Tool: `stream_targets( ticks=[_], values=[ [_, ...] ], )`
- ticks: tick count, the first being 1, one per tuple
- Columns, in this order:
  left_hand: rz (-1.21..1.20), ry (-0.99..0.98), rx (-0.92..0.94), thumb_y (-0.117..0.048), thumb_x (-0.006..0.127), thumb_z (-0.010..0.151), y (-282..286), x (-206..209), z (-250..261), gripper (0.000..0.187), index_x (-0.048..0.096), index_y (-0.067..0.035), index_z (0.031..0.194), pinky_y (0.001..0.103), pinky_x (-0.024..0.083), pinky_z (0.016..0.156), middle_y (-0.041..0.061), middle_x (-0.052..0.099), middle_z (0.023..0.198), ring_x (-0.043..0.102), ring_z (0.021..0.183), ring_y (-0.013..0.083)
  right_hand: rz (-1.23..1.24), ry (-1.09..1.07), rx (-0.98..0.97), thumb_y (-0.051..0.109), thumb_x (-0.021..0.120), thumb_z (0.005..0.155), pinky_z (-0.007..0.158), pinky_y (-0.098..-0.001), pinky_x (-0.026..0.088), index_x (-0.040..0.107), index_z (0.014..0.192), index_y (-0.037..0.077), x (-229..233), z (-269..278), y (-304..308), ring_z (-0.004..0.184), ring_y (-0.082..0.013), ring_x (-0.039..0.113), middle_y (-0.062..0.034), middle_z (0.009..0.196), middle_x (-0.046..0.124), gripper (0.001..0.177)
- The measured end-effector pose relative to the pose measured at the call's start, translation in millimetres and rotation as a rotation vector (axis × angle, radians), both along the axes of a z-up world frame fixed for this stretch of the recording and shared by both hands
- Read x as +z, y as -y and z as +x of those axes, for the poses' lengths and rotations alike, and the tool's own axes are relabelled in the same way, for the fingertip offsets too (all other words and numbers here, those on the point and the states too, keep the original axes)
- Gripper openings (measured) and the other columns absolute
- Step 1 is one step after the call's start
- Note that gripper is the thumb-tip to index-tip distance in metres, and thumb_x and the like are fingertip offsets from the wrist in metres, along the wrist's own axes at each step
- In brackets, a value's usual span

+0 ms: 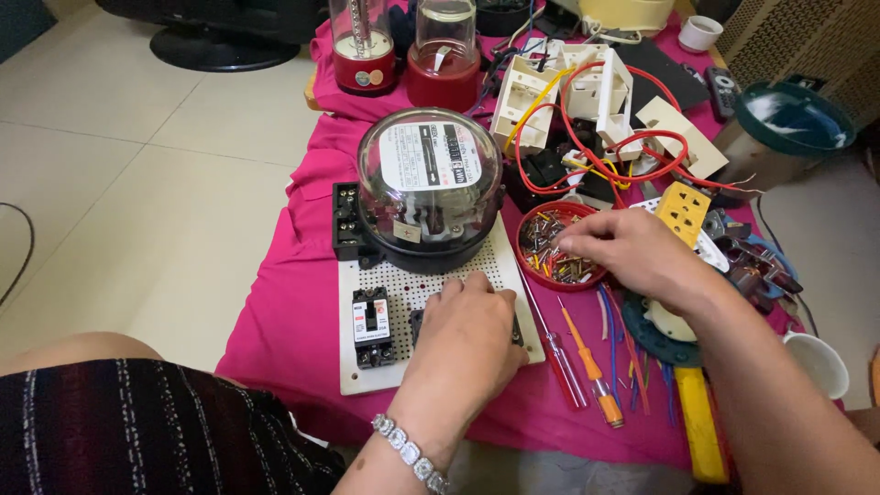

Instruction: Repairing or assembling an electrical testing board by fastening components with a screwdriver and positioning an electric meter

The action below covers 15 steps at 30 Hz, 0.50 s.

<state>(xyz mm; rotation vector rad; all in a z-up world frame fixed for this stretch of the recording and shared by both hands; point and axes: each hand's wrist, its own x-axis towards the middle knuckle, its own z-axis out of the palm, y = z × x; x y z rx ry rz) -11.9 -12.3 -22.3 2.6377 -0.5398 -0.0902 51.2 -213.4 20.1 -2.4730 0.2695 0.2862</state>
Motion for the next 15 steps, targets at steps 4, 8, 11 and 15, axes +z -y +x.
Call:
stream_targets(
  ticks=[4,8,11,15],
  values=[
    [-0.047,0.080,-0.015,-0.018,0.079,0.074,13.1,0.9,-7.9,0.034,0.074,-0.003,0.104,0.049,0.047,0.092,0.019,0.063,0.111,0.058,0.102,0.0377,0.226,0.020,-0.033,0.018,0.068,0.095,0.072,-0.0276,0.048,0.082,0.115,0.001,4.2,-3.1,2.1,0.078,-0.0147,0.059,-0.0072,0.093,0.076,0.030],
    [-0.032,0.099,-0.054,-0.023,0.080,0.076,23.9,-1.2,-16.7,0.030,0.076,-0.004,0.100,0.049,0.046,0.090,0.018,0.063,0.107,0.055,0.102,0.0385,0.276,-0.017,-0.091,0.018,0.068,0.095,0.078,-0.0285,0.049,0.081,0.116,0.000,4.9,-4.5,-2.4,0.084,-0.0162,0.062,-0.0099,0.099,0.078,0.031],
    [0.015,0.065,-0.077,-0.025,0.081,0.078,27.3,0.4,-19.1,0.030,0.077,-0.003,0.100,0.048,0.044,0.092,0.019,0.064,0.109,0.053,0.105,0.0386,0.280,-0.014,-0.092,0.019,0.068,0.096,0.076,-0.0281,0.048,0.081,0.114,0.000,2.6,-4.1,-3.4,0.082,-0.0158,0.061,-0.0095,0.096,0.077,0.030],
    [-0.009,0.027,-0.078,-0.024,0.083,0.078,24.4,3.4,-18.4,0.031,0.077,-0.003,0.100,0.048,0.044,0.092,0.018,0.064,0.108,0.053,0.105,0.0376,-0.052,0.147,0.025,0.028,0.074,0.089,0.059,-0.0306,0.048,0.084,0.107,0.009,-18.7,5.7,16.5,0.059,-0.0170,0.058,-0.0081,0.075,0.076,0.028]
  ],
)
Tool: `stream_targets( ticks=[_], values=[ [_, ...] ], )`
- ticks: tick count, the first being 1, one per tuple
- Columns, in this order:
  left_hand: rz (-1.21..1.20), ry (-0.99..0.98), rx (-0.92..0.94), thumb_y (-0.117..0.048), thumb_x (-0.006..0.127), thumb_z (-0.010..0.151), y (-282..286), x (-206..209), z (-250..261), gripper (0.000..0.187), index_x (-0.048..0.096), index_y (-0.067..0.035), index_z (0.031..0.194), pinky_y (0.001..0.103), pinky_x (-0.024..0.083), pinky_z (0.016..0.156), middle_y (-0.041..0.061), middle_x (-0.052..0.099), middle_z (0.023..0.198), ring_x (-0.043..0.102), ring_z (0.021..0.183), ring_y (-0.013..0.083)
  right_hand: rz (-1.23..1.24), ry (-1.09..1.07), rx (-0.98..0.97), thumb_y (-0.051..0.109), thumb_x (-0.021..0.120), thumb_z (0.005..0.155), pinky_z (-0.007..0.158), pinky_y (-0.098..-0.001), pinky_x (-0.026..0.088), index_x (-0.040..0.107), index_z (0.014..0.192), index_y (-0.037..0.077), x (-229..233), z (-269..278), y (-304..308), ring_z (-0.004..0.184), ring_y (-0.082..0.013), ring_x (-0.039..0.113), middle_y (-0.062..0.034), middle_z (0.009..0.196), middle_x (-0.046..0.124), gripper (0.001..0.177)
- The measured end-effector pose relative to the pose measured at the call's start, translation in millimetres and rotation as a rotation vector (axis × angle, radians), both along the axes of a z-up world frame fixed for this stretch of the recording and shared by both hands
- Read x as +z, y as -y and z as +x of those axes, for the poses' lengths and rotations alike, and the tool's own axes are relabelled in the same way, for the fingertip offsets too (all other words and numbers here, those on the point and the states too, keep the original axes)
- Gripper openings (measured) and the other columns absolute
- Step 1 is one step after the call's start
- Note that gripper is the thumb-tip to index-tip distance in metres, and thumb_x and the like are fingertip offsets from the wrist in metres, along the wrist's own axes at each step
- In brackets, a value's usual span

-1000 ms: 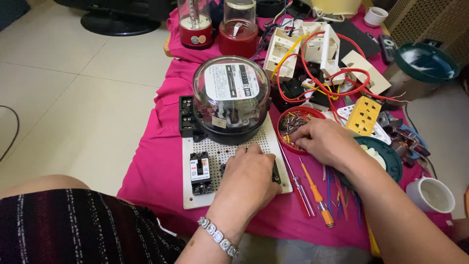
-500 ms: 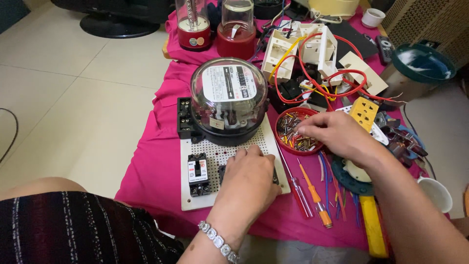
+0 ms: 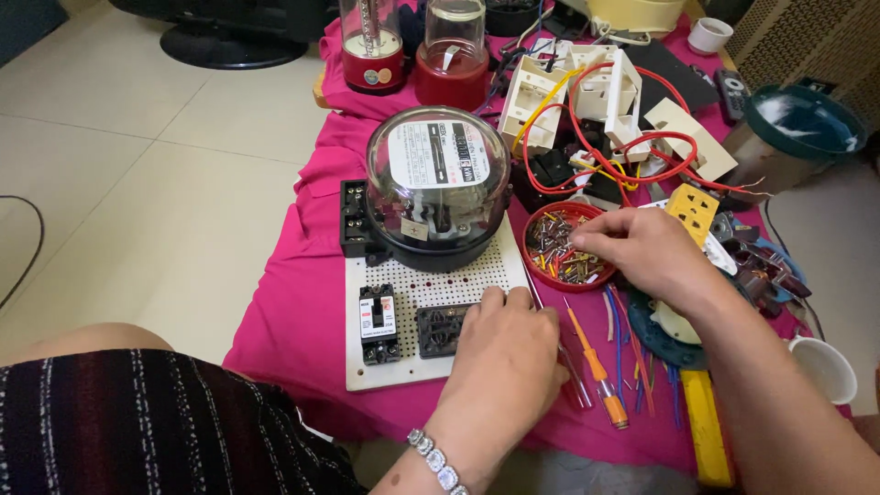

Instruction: Repairing or assembling an electrical testing board by fastening components with a screwdriver and positioning an electric meter

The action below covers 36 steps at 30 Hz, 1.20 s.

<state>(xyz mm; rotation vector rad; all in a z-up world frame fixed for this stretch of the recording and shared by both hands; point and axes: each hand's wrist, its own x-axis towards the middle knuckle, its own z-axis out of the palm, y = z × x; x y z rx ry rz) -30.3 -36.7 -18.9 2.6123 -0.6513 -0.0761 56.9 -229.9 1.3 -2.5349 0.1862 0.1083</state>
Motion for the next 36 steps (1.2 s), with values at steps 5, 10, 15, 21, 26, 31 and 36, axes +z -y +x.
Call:
stream_targets(
  ticks=[5,10,15,21,26,31,36],
  values=[
    [0.005,0.010,-0.007,-0.025,0.083,0.078,-1.4,-0.3,1.3,0.030,0.077,-0.004,0.100,0.048,0.045,0.091,0.018,0.064,0.109,0.054,0.105,0.0376,-0.171,-0.007,-0.030,0.021,0.077,0.084,0.070,-0.0321,0.054,0.085,0.105,0.016,9.1,-9.7,-9.9,0.070,-0.0178,0.069,-0.0044,0.086,0.080,0.022],
    [0.036,-0.025,-0.014,-0.026,0.082,0.080,-1.7,3.7,1.9,0.030,0.078,-0.005,0.101,0.049,0.045,0.092,0.018,0.064,0.110,0.053,0.107,0.0378,-0.149,-0.061,0.121,0.025,0.079,0.079,0.076,-0.0285,0.055,0.086,0.103,0.019,-3.4,-4.2,-3.2,0.077,-0.0149,0.072,0.0032,0.095,0.083,0.025],
    [0.010,0.005,-0.016,-0.024,0.082,0.078,-2.5,-0.2,2.1,0.029,0.078,-0.005,0.100,0.048,0.045,0.091,0.017,0.065,0.108,0.054,0.104,0.0382,-0.327,-0.008,0.052,0.025,0.074,0.088,0.074,-0.0363,0.055,0.085,0.107,0.025,10.1,-0.9,10.4,0.073,-0.0221,0.070,-0.0057,0.093,0.078,0.022],
    [-0.002,0.003,-0.017,-0.024,0.083,0.078,-3.3,2.4,1.1,0.030,0.077,-0.007,0.102,0.049,0.044,0.091,0.016,0.066,0.106,0.053,0.106,0.0377,-0.415,-0.136,-0.080,0.005,0.056,0.083,0.076,-0.0387,0.058,0.087,0.102,0.024,27.6,-7.8,12.3,0.079,-0.0262,0.074,-0.0066,0.094,0.081,0.041],
    [0.003,-0.025,-0.021,-0.022,0.083,0.077,-4.2,4.6,1.2,0.030,0.077,-0.006,0.101,0.049,0.044,0.092,0.016,0.066,0.109,0.052,0.107,0.0370,-0.444,-0.236,-0.045,0.001,0.051,0.087,0.084,-0.0386,0.058,0.088,0.102,0.024,22.3,-6.7,-5.1,0.091,-0.0225,0.070,-0.0060,0.110,0.076,0.046],
    [-0.014,-0.012,-0.019,-0.022,0.084,0.076,-3.0,0.8,0.9,0.030,0.078,-0.007,0.100,0.048,0.044,0.091,0.016,0.065,0.108,0.052,0.105,0.0367,-0.403,-0.063,0.090,0.003,0.054,0.077,0.091,-0.0398,0.053,0.089,0.095,0.025,8.0,-10.0,-4.7,0.100,-0.0284,0.066,-0.0083,0.105,0.070,0.045],
    [-0.001,0.012,-0.024,-0.022,0.083,0.075,-3.7,0.4,0.7,0.029,0.078,-0.006,0.099,0.048,0.044,0.090,0.016,0.065,0.108,0.051,0.105,0.0370,-0.563,-0.101,0.016,0.006,0.060,0.078,0.078,-0.0445,0.058,0.086,0.101,0.026,16.1,-9.4,-4.4,0.082,-0.0358,0.072,-0.0144,0.096,0.078,0.040]
  ],
)
